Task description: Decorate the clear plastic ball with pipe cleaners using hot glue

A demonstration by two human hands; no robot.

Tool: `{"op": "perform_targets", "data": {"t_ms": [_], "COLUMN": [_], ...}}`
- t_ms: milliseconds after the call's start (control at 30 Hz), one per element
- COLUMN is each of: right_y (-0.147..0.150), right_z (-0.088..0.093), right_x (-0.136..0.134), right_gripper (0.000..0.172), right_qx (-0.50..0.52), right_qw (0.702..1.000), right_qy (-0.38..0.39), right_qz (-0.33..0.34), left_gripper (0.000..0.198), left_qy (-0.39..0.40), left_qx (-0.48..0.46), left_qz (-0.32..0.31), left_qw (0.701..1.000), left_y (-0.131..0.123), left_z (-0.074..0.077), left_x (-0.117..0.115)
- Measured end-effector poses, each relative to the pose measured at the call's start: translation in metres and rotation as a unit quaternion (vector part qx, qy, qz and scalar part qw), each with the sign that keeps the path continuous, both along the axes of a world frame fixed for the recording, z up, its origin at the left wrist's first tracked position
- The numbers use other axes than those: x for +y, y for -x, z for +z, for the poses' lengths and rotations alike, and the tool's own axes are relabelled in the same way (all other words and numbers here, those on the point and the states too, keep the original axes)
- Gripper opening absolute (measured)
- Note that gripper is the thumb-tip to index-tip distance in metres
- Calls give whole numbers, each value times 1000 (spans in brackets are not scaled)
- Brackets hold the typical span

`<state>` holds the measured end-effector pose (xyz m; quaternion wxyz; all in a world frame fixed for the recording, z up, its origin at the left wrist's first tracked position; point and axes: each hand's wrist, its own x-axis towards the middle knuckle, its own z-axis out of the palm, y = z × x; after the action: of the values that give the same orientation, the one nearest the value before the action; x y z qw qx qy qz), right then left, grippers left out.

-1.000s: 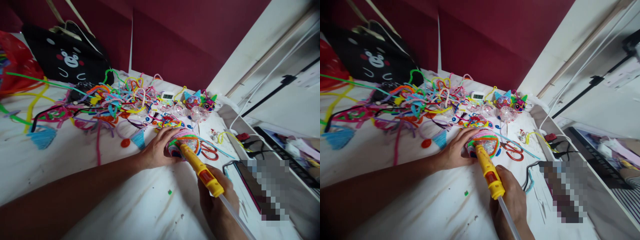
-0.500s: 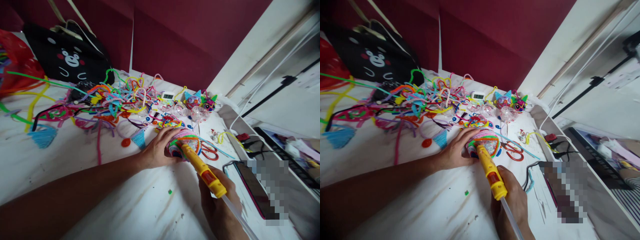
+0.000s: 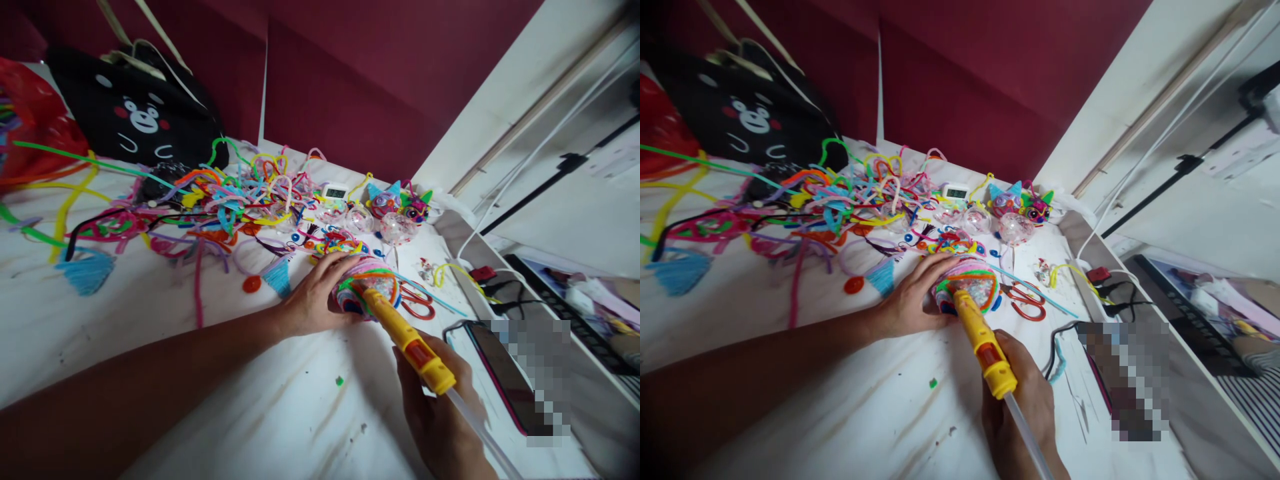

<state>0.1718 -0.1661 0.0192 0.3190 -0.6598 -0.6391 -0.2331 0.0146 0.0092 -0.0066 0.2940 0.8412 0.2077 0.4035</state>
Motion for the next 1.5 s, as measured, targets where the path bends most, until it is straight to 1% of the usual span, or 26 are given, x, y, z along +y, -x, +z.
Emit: {"op": "perform_targets", "data": {"t_ms": [67, 133, 333, 633, 733, 833, 900, 967, 1000, 1067, 1100, 1233, 1367, 1500], "right_y": [5, 8, 7, -4, -7, -8, -7, -6, -5, -3, -3, -6, -9, -12], "right_z": [1, 2, 0, -5, -6, -8, -9, -7, -5, 1, 4, 10, 10, 11], "right_x": [1, 2, 6, 7, 4, 0, -1, 0, 1, 4, 5, 5, 2, 0], "right_gripper": [28, 27, 30, 32, 31, 35, 31, 25, 25, 32, 35, 40, 45, 40], "right_qx": [11, 16, 3, -42, -4, 100, 185, 266, 301, 361, 391, 504, 588, 631], "right_qw": [1000, 999, 1000, 999, 999, 993, 981, 963, 953, 932, 920, 860, 807, 772], "right_qy": [1, 2, -11, -22, -13, -7, 4, 14, 15, 16, 24, 77, 58, 64], "right_qz": [-23, -31, -23, 17, 36, 61, 63, 38, 21, -10, -15, 10, 20, 37], "left_gripper": [88, 88, 88, 88, 88, 87, 86, 86, 87, 87, 87, 78, 70, 69], "left_qy": [0, -4, -21, -29, -45, -62, -68, -70, -70, -74, -76, -109, -139, -147], "left_qx": [1, -4, -18, -17, -27, -31, -29, -29, -32, -44, -54, -105, -115, -92], "left_qz": [-1, -2, -5, -1, 2, 3, 3, 7, 9, 6, 4, -6, -9, -3], "left_qw": [1000, 1000, 1000, 999, 999, 998, 997, 997, 997, 996, 996, 988, 983, 985], "left_y": [0, 0, -1, -1, -1, -1, 0, 1, 1, 0, 0, -2, -2, -1], "left_z": [0, 0, -2, -4, -6, -5, -3, -2, -2, -2, -3, -6, -8, -8], "left_x": [0, -1, 0, 1, 1, 1, 1, 0, 0, 0, 1, 2, 3, 3]}}
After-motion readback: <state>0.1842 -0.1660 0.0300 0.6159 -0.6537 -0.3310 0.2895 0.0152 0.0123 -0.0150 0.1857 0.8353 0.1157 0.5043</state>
